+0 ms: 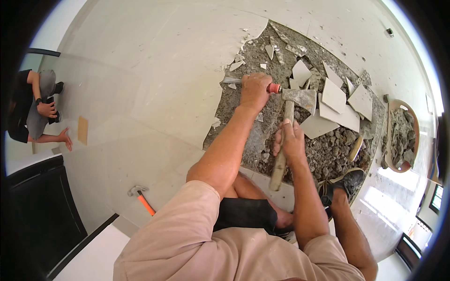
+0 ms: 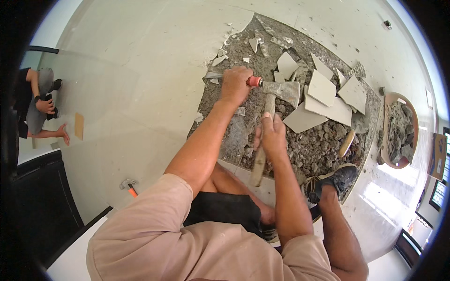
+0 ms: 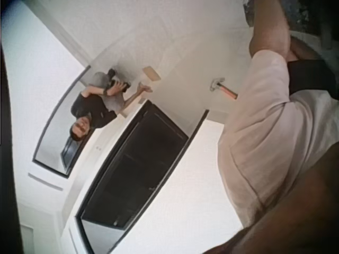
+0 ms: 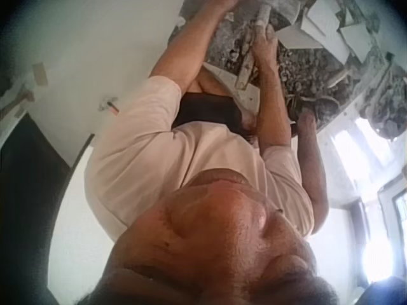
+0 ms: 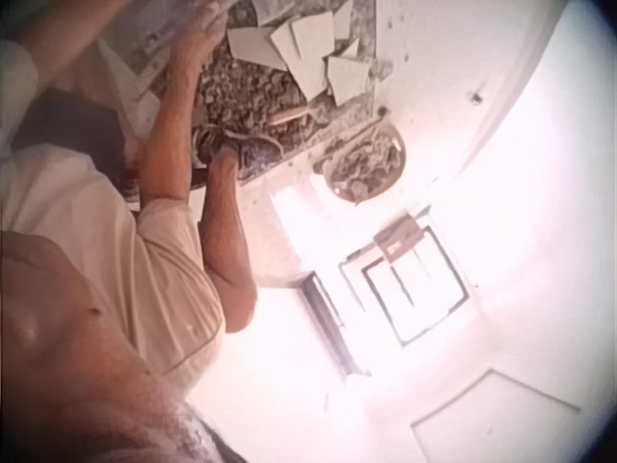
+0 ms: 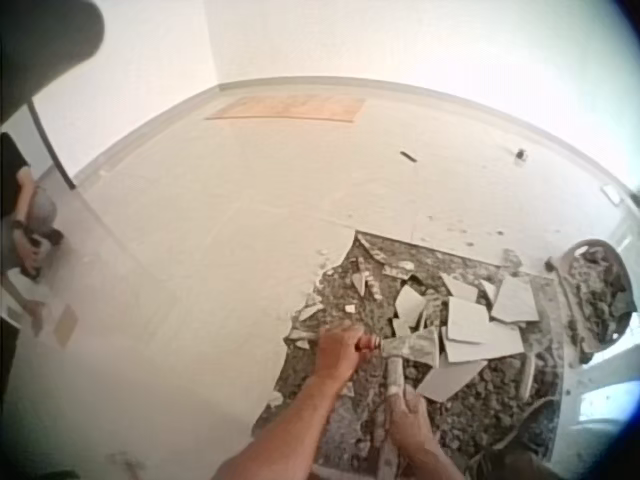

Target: The person uses a trowel and a hammer to pry up and break white floor tiles, then picks up the resulting shards and debris by hand and places them into a pile.

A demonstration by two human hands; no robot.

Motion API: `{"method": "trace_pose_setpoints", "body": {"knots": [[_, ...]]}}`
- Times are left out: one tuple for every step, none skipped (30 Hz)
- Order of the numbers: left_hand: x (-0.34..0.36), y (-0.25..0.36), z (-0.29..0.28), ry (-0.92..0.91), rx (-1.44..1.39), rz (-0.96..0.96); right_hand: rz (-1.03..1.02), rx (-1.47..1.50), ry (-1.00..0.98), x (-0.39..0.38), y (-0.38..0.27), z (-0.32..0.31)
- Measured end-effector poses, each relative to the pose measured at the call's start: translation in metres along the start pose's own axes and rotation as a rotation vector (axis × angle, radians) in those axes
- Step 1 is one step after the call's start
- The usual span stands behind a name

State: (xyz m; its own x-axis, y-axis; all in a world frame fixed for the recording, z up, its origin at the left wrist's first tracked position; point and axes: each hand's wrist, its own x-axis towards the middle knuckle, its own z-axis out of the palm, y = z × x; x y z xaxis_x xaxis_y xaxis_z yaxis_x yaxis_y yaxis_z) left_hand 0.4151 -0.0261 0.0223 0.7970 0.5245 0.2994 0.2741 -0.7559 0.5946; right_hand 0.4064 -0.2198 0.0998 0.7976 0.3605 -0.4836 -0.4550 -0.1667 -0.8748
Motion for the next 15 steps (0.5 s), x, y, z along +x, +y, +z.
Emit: {"method": "trace_pose_setpoints", "body": {"knots": [[0.000,0.000,0.000,-0.001,-0.002,0.002,0.088,-0.165,-0.161,0.005,0.000,-0.007],[-0.001,0.001,0.001,-0.003,0.003,0.012,0.043,-0.141,-0.089,0.003,0.003,-0.011],[-0.002,0.002,0.001,-0.008,0.011,0.016,0.048,-0.142,-0.089,0.002,0.004,-0.008],[-0.002,0.004,0.002,-0.011,0.011,0.013,-0.017,0.078,0.065,0.000,0.008,-0.001],[-0.001,0.006,0.004,-0.003,0.013,0.024,-0.082,0.298,0.221,-0.002,0.011,0.005],[-0.001,0.006,0.006,0.008,0.015,0.038,-0.073,0.226,0.180,-0.004,0.011,0.010],[-0.001,0.004,0.006,0.005,0.013,0.040,-0.072,0.226,0.183,0.000,0.011,0.006],[-0.001,0.000,0.005,0.011,0.027,0.034,-0.008,0.043,0.005,0.005,0.013,-0.001],[-0.001,-0.002,0.004,0.019,0.036,0.030,0.055,-0.141,-0.170,0.008,0.010,-0.004],[0.000,-0.002,0.003,0.018,0.031,0.034,-0.002,-0.193,-0.106,0.007,0.008,-0.008],[-0.001,-0.003,0.003,-0.016,0.035,0.031,-0.003,-0.194,-0.100,0.006,0.010,-0.004],[-0.001,0.000,0.003,-0.050,0.039,0.022,-0.077,0.050,0.060,0.005,0.014,0.003],[0.000,0.002,0.004,-0.055,0.035,0.022,-0.150,0.295,0.222,0.004,0.017,0.011],[0.001,0.005,0.005,-0.037,0.037,0.021,-0.149,0.307,0.210,0.004,0.018,0.017],[0.003,0.006,0.005,-0.013,0.041,0.022,-0.151,0.306,0.212,0.009,0.017,0.011]]}}
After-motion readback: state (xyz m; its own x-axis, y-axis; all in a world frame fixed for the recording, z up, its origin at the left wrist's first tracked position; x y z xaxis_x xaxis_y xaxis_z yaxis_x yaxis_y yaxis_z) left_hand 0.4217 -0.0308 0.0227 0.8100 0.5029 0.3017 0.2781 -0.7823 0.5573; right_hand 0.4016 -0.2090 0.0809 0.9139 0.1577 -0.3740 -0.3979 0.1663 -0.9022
